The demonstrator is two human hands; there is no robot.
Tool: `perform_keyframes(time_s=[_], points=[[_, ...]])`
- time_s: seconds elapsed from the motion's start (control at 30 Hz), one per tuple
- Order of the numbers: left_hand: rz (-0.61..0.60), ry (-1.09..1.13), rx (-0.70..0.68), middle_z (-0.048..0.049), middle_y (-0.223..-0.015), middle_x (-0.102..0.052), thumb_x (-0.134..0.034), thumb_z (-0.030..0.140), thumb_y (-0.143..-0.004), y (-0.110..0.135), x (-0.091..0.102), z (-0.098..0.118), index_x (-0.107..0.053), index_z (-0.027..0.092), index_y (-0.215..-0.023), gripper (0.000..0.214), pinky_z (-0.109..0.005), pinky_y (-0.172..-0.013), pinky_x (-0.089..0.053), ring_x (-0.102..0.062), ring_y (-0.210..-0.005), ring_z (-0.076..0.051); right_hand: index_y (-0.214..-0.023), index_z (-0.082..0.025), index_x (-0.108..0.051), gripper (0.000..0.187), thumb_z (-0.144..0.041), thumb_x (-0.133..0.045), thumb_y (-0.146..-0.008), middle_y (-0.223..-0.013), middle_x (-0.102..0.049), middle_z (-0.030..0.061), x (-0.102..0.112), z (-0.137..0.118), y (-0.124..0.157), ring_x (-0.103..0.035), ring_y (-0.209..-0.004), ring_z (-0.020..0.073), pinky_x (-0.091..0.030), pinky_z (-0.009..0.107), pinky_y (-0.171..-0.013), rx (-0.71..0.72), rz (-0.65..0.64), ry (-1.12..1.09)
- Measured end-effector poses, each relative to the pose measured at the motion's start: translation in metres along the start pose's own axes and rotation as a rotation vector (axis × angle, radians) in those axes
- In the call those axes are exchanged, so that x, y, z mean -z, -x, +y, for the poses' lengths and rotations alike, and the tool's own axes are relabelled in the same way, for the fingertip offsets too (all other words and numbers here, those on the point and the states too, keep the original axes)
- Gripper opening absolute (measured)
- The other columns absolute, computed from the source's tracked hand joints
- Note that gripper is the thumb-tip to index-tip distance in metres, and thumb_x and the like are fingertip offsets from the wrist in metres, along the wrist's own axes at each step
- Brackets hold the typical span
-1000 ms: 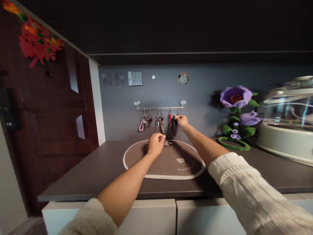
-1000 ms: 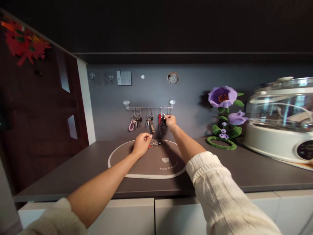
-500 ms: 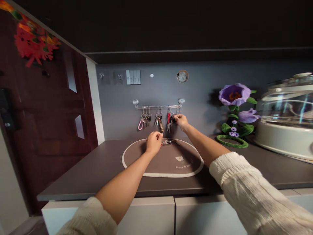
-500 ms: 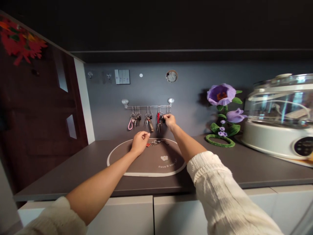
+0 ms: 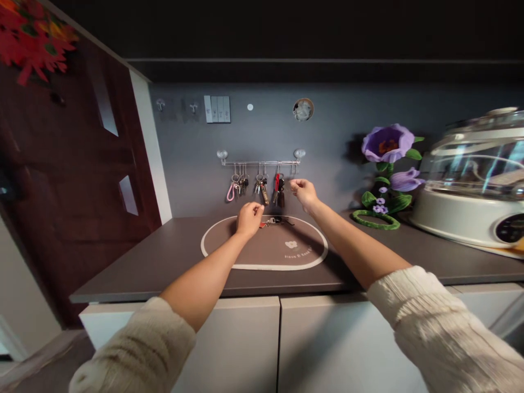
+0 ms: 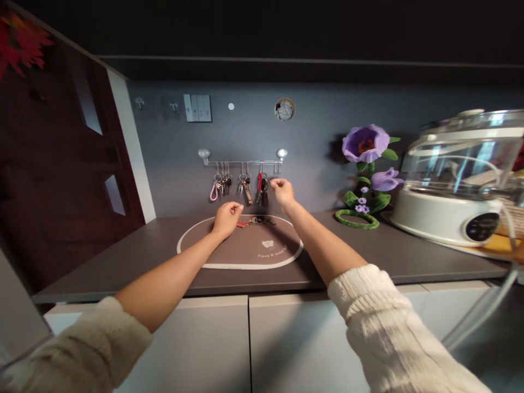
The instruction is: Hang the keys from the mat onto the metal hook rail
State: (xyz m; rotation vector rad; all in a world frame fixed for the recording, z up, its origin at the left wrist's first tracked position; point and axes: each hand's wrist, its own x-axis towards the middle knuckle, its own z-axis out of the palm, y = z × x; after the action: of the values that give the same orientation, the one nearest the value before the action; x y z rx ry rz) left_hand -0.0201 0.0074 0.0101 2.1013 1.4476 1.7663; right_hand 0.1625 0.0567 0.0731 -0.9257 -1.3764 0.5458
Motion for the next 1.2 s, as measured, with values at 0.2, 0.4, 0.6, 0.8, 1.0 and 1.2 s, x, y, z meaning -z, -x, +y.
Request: perform_keyframes(time_s=[0.2, 0.4, 0.6, 0.8, 1.0, 1.2], points=[[-0.036, -0.027, -0.018, -0.0026, -0.072, -0.057, -0.051, 0.025, -0.076, 0.000, 0.001, -0.005, -0.062, 0.016, -0.073, 0.014, -0.024, -0.066, -0.039, -0.050, -0.067, -0.012, -0.072, -0.016, -0.053, 0.010, -0.026, -0.053, -0.070, -0.068, -0.056, 0.0008, -0.005, 0.000, 0.040, -0.048, -0.060, 0.0082, -0.039, 0.023, -0.060, -0.101, -0.124, -0.022], [-0.136, -0.075, -0.045, -0.0027, -0.077, -0.059, -0.053, 0.021, -0.075, 0.002, 0.000, -0.006, -0.063, 0.018, -0.077, 0.011, -0.024, -0.068, -0.041, -0.052, -0.070, -0.012, -0.075, -0.016, -0.059, 0.006, -0.018, -0.055, -0.070, -0.072, -0.062, 0.0021, -0.008, 0.022, 0.054, -0.052, -0.064, 0.0107, -0.039, 0.023, -0.065, 0.022, -0.294, 0.461], [-0.175, -0.110, -0.054, -0.0034, -0.078, -0.058, -0.052, 0.019, -0.074, 0.003, -0.001, -0.005, -0.064, 0.018, -0.077, 0.012, -0.025, -0.069, -0.040, -0.052, -0.071, -0.013, -0.075, -0.018, -0.065, 0.011, -0.014, -0.057, -0.069, -0.080, -0.065, 0.0044, -0.010, 0.033, 0.053, -0.056, -0.072, 0.0148, -0.038, 0.023, -0.066, 0.184, -0.450, 0.848], [-0.211, -0.120, -0.041, -0.0035, -0.077, -0.058, -0.053, 0.016, -0.073, 0.004, 0.000, -0.005, -0.064, 0.018, -0.078, 0.013, -0.025, -0.070, -0.040, -0.052, -0.070, -0.013, -0.075, -0.019, -0.067, 0.010, -0.018, -0.058, -0.071, -0.081, -0.064, 0.0055, -0.012, 0.042, 0.049, -0.055, -0.075, 0.0153, -0.037, 0.023, -0.067, 0.256, -0.474, 0.996], [-0.234, -0.128, -0.058, -0.0035, -0.077, -0.058, -0.053, 0.017, -0.073, 0.004, -0.001, -0.006, -0.064, 0.017, -0.079, 0.013, -0.025, -0.071, -0.040, -0.052, -0.070, -0.013, -0.077, -0.017, -0.065, 0.012, -0.018, -0.053, -0.074, -0.085, -0.062, 0.0084, -0.013, 0.042, 0.049, -0.054, -0.075, 0.0159, -0.036, 0.024, -0.068, 0.263, -0.463, 0.981], [-0.240, -0.140, -0.079, -0.0042, -0.079, -0.058, -0.052, 0.018, -0.075, 0.005, -0.001, -0.004, -0.065, 0.017, -0.083, 0.015, -0.025, -0.071, -0.040, -0.053, -0.071, -0.014, -0.076, -0.015, -0.062, 0.012, -0.016, -0.050, -0.075, -0.079, -0.063, 0.0067, -0.011, 0.030, 0.049, -0.053, -0.071, 0.0147, -0.036, 0.024, -0.067, 0.172, -0.424, 0.821]])
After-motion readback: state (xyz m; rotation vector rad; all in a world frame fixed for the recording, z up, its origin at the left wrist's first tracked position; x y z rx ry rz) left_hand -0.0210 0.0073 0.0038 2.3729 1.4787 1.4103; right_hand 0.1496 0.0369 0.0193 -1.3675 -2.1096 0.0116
